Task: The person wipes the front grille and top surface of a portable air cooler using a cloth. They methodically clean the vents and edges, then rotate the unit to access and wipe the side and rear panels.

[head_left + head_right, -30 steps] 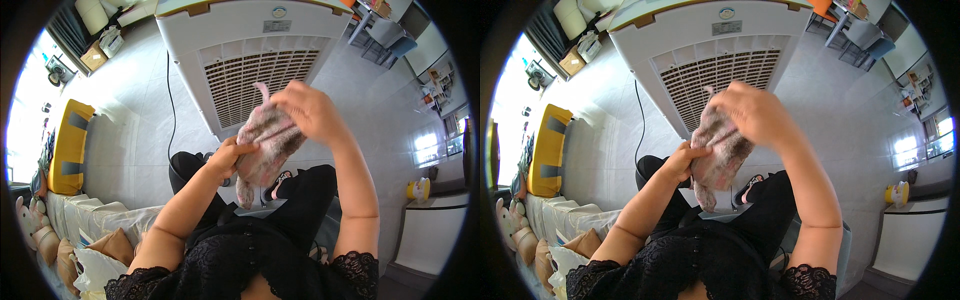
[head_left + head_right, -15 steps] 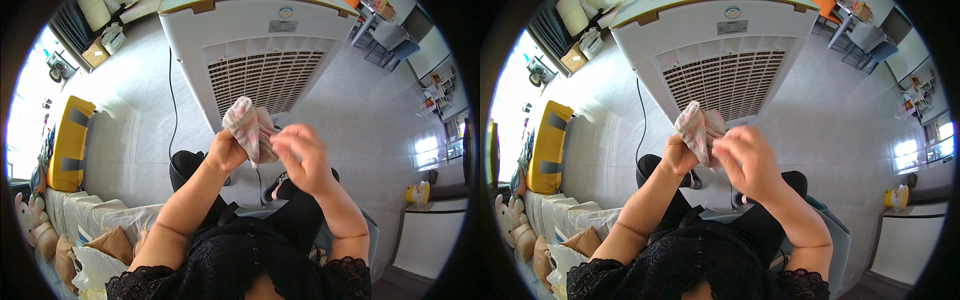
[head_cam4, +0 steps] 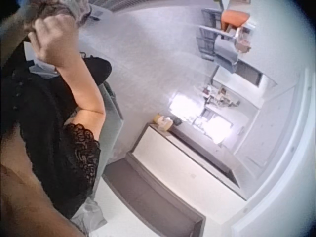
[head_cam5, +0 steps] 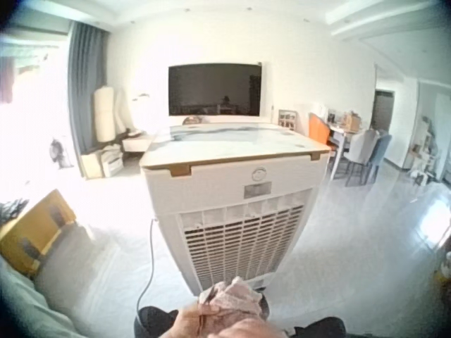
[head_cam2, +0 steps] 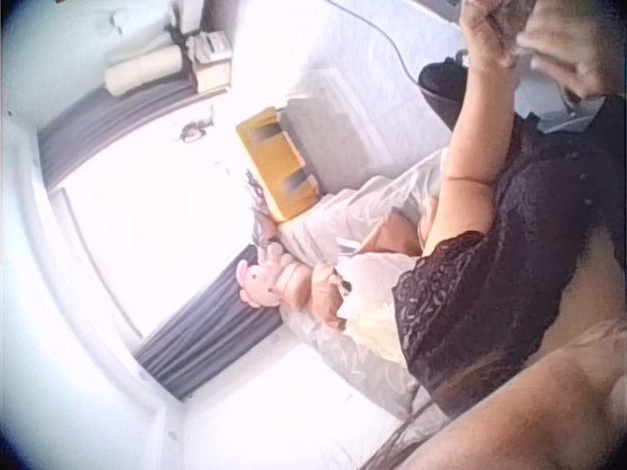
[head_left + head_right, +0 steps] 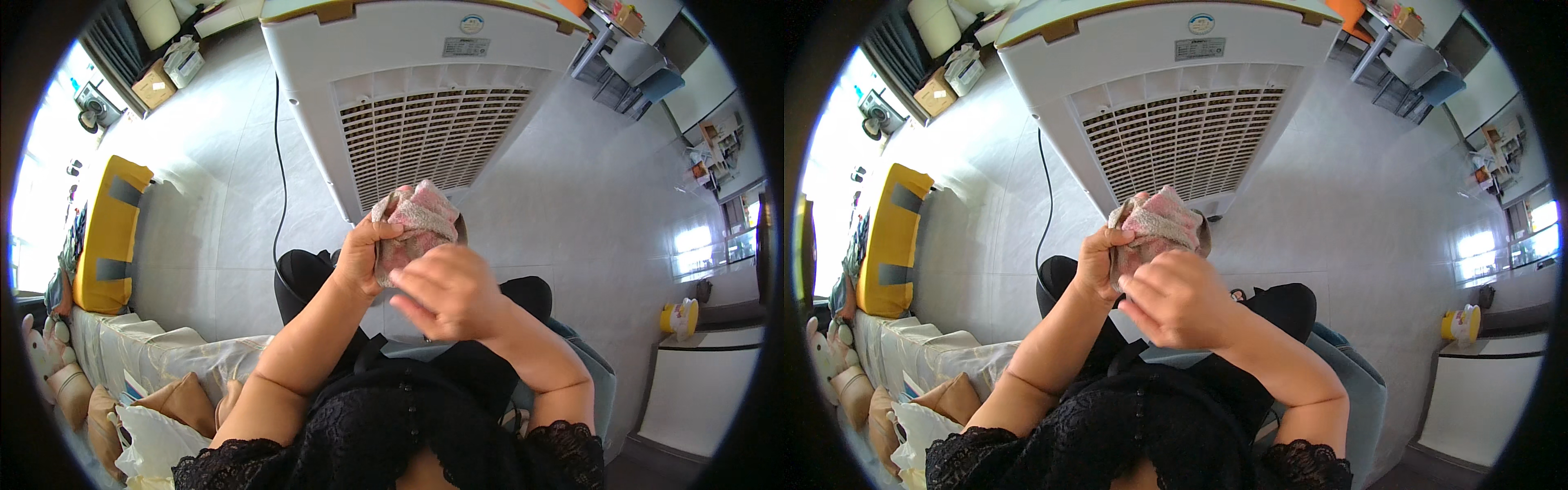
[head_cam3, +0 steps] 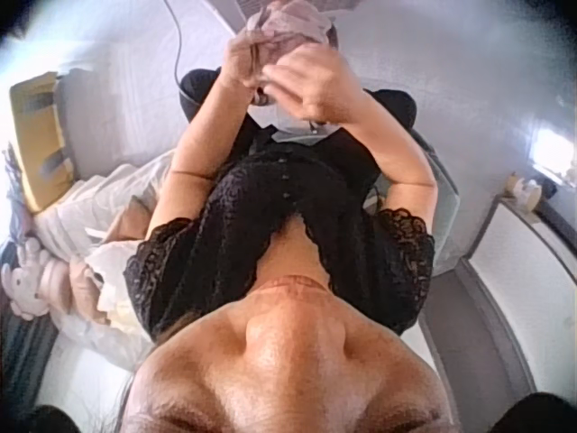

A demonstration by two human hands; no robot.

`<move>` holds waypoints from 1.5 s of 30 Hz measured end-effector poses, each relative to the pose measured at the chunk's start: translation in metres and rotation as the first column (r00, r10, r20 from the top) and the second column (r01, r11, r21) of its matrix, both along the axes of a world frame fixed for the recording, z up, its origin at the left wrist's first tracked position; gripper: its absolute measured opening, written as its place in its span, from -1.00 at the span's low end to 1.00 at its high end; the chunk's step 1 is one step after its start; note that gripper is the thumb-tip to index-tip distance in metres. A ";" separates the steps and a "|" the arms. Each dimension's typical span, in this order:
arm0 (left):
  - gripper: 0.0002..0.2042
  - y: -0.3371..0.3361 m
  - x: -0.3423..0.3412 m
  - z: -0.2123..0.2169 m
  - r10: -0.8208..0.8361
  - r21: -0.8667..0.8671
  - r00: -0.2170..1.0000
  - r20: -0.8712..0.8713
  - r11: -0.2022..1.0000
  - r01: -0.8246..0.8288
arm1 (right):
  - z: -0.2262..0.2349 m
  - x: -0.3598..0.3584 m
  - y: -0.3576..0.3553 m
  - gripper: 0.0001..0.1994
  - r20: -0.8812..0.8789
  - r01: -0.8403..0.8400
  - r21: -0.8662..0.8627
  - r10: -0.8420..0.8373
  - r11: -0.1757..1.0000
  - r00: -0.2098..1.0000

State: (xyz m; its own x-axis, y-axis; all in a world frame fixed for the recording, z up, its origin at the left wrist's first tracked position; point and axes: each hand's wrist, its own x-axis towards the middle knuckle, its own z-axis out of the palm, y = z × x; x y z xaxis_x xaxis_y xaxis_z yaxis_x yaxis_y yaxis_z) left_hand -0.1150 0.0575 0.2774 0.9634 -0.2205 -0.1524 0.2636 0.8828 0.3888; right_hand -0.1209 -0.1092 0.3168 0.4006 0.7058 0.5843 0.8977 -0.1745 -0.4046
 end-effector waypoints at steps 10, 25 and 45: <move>-0.58 0.024 0.017 -0.019 0.070 0.102 0.994 0.089 0.992 -0.079 | -0.037 0.048 0.011 -0.89 -0.125 0.494 0.296 -0.480 0.817 0.868; -0.74 0.030 0.051 -0.058 0.174 0.777 0.985 -0.008 0.621 -0.104 | -0.090 0.093 0.081 -0.73 -0.339 0.387 0.424 -0.252 0.819 0.906; -0.22 0.101 0.113 -0.106 0.391 0.814 0.716 0.579 -0.221 -0.537 | -0.082 0.147 0.141 -0.58 -0.264 0.575 0.553 -0.527 0.603 0.807</move>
